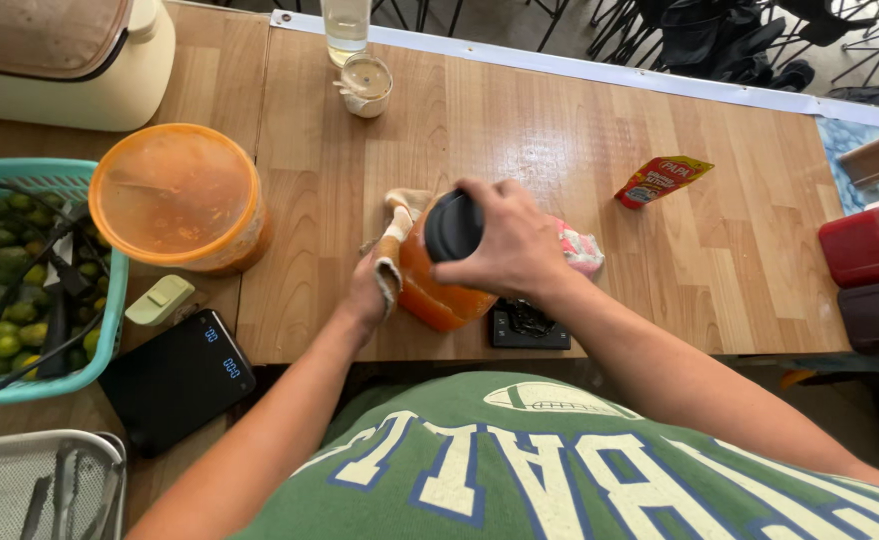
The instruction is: The person wipes a wooden countertop with a cloth, moving aside and handling several containers, a digital scale, and a small packet. They wipe the surface repeatedly and reposition items across the counter.
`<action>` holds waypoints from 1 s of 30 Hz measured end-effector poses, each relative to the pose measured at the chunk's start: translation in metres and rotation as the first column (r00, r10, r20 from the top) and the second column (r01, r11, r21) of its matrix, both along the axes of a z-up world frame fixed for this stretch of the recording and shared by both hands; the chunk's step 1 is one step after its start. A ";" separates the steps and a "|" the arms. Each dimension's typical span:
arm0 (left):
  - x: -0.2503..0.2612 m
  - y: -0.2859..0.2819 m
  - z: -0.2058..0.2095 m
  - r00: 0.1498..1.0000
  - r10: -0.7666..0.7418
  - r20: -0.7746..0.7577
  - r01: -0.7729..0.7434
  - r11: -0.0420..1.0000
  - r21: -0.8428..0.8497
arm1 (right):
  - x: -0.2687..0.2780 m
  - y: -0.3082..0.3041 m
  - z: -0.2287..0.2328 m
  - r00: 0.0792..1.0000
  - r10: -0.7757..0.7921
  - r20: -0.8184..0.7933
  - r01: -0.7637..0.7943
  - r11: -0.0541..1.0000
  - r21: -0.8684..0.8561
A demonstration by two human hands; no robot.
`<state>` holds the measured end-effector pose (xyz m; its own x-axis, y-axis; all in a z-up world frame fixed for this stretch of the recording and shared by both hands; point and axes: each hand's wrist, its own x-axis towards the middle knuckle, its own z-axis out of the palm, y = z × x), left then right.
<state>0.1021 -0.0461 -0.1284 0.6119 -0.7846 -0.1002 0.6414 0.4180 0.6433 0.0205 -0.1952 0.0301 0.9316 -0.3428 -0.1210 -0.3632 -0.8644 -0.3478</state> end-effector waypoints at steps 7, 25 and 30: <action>-0.065 -0.027 0.066 0.118 -0.014 0.993 -0.665 0.742 0.090 | -0.029 -0.041 0.015 0.820 -0.570 0.056 0.483 0.740 0.468; -0.202 -0.223 0.075 0.547 -0.422 0.723 -0.173 0.788 0.591 | -0.262 -0.268 -0.008 0.570 -0.819 0.059 0.821 0.570 -0.019; -0.227 -0.259 0.086 0.501 -0.344 0.794 -0.296 0.794 0.531 | -0.292 -0.325 -0.021 0.606 -0.795 0.006 0.793 0.604 -0.082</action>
